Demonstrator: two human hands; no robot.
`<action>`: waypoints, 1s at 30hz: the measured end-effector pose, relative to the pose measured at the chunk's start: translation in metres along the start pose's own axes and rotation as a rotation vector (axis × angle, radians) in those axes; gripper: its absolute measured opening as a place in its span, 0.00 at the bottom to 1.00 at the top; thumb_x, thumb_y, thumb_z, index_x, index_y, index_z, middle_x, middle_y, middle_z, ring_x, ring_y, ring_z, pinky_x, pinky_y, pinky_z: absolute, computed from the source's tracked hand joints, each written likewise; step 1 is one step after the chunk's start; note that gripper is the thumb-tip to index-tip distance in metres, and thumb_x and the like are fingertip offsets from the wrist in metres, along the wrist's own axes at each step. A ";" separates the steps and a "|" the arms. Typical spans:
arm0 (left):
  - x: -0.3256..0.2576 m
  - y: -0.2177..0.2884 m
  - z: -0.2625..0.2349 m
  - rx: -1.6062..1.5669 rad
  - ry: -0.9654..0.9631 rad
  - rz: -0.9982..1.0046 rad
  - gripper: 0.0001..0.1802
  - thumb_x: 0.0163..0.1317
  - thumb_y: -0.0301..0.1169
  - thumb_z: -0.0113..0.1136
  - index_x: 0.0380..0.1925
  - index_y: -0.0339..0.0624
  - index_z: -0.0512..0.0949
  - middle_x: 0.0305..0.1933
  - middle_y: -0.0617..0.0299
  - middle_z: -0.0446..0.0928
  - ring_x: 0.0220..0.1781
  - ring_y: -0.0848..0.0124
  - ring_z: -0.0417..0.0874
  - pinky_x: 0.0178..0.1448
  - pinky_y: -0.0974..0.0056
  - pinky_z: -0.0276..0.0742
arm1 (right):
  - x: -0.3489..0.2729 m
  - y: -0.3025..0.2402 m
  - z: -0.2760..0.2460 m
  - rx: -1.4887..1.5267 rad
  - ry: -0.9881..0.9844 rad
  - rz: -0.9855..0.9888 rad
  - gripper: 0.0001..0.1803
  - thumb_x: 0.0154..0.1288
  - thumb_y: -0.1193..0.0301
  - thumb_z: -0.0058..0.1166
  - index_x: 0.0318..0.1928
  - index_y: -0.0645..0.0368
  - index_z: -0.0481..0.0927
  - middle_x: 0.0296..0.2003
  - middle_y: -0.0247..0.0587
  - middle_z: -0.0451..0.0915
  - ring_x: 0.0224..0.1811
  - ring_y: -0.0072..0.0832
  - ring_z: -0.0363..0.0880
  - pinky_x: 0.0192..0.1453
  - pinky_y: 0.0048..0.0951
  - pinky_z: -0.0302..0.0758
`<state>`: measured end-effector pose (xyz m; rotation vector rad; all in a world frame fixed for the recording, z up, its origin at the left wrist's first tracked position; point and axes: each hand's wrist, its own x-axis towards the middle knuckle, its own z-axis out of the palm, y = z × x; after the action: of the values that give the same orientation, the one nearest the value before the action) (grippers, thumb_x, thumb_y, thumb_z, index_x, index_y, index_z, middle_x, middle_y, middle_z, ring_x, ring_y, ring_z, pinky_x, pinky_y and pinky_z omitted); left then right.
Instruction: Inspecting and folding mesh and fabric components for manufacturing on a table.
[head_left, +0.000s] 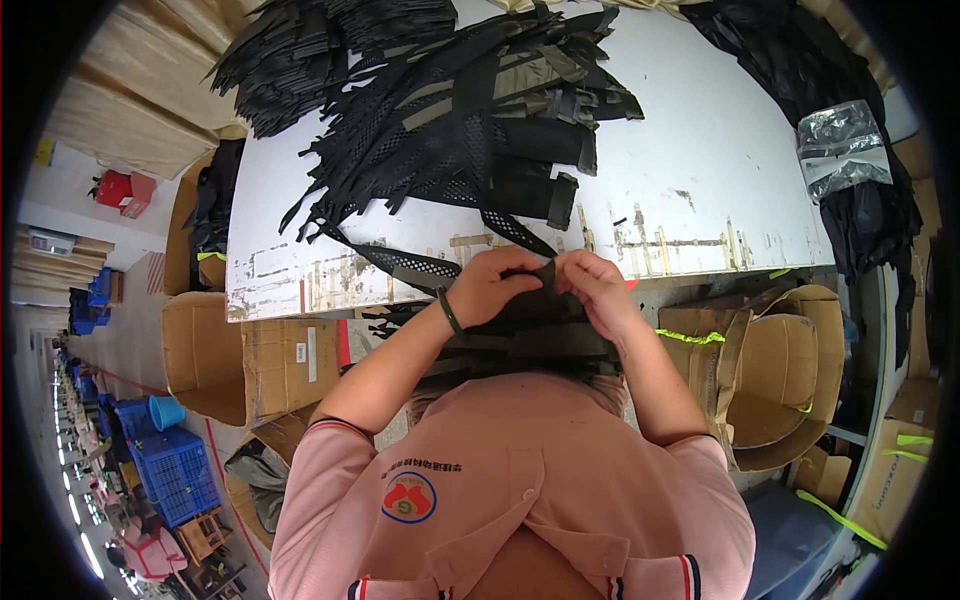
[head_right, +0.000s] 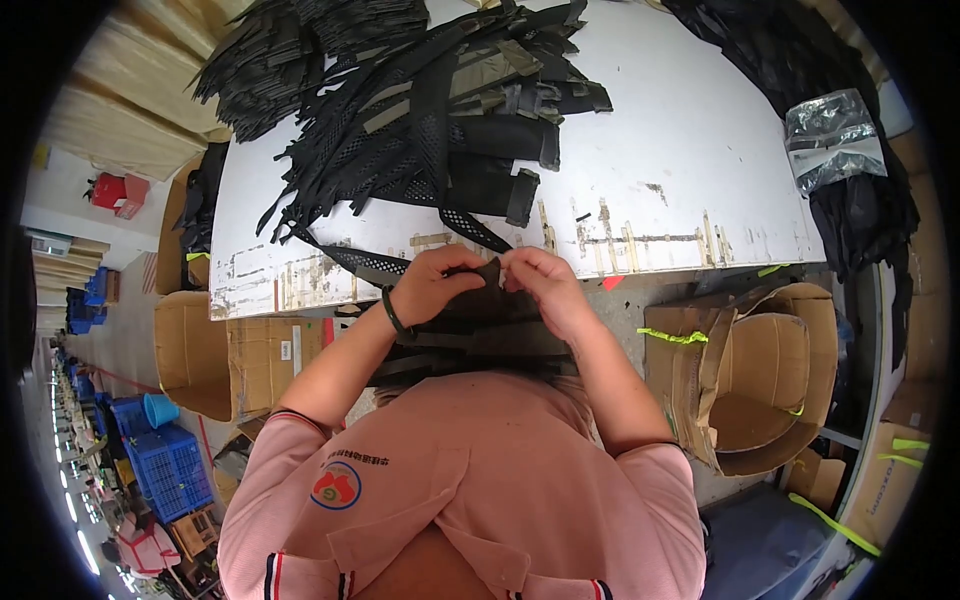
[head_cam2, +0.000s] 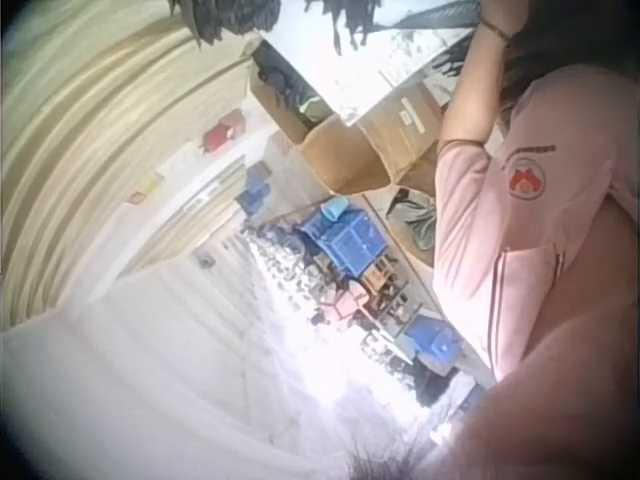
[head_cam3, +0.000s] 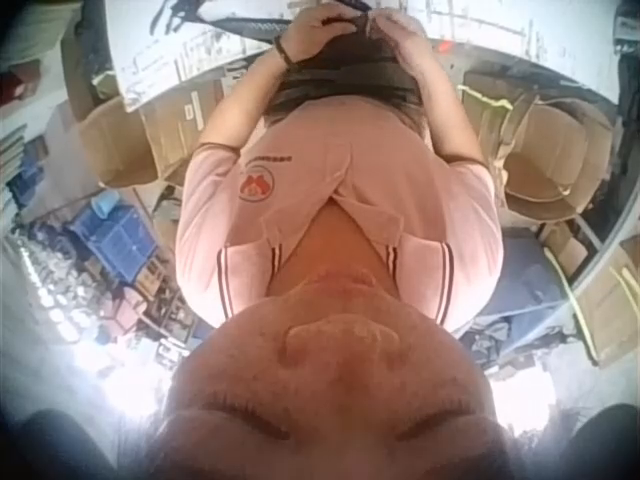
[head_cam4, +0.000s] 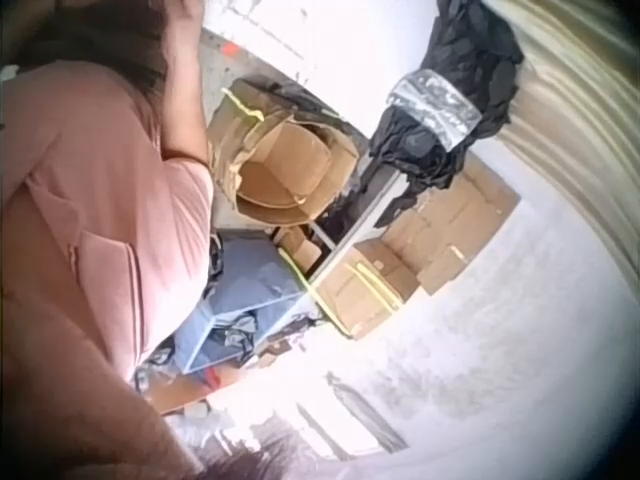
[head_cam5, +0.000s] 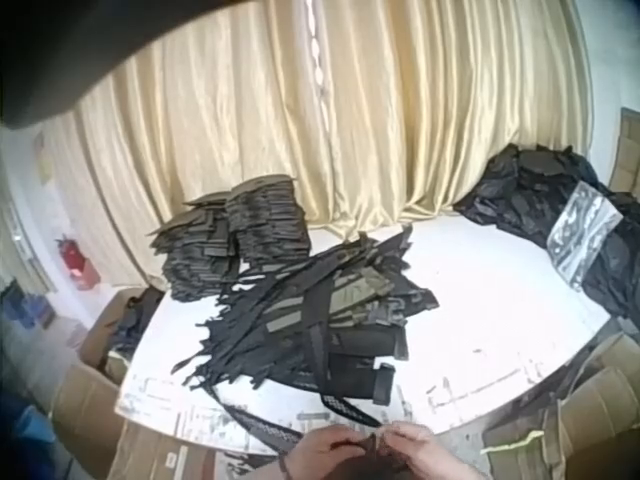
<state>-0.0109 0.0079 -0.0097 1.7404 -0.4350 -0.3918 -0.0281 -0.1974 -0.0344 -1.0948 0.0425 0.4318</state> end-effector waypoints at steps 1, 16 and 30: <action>0.001 -0.002 -0.003 -0.086 0.002 0.029 0.08 0.57 0.21 0.60 0.38 0.36 0.79 0.35 0.61 0.75 0.37 0.72 0.76 0.44 0.69 0.72 | -0.002 -0.007 0.000 -0.042 -0.090 0.011 0.12 0.65 0.74 0.51 0.49 0.62 0.77 0.39 0.32 0.78 0.43 0.21 0.74 0.50 0.23 0.70; 0.001 0.011 0.000 0.130 -0.193 0.006 0.18 0.56 0.29 0.63 0.47 0.40 0.76 0.37 0.58 0.78 0.38 0.75 0.76 0.46 0.69 0.72 | -0.007 0.018 0.003 -0.724 0.215 -0.303 0.04 0.65 0.77 0.53 0.37 0.58 0.71 0.26 0.29 0.75 0.26 0.19 0.73 0.30 0.23 0.71; 0.002 0.003 0.004 -0.120 0.034 -0.224 0.14 0.62 0.35 0.61 0.39 0.33 0.81 0.34 0.62 0.81 0.39 0.78 0.76 0.45 0.71 0.73 | -0.009 0.007 0.006 -0.730 0.068 -0.356 0.08 0.54 0.78 0.63 0.33 0.60 0.77 0.37 0.38 0.75 0.41 0.30 0.75 0.42 0.27 0.72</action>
<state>-0.0115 0.0035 -0.0073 1.6802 -0.1881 -0.5370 -0.0406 -0.1920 -0.0353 -1.7958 -0.2669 0.0762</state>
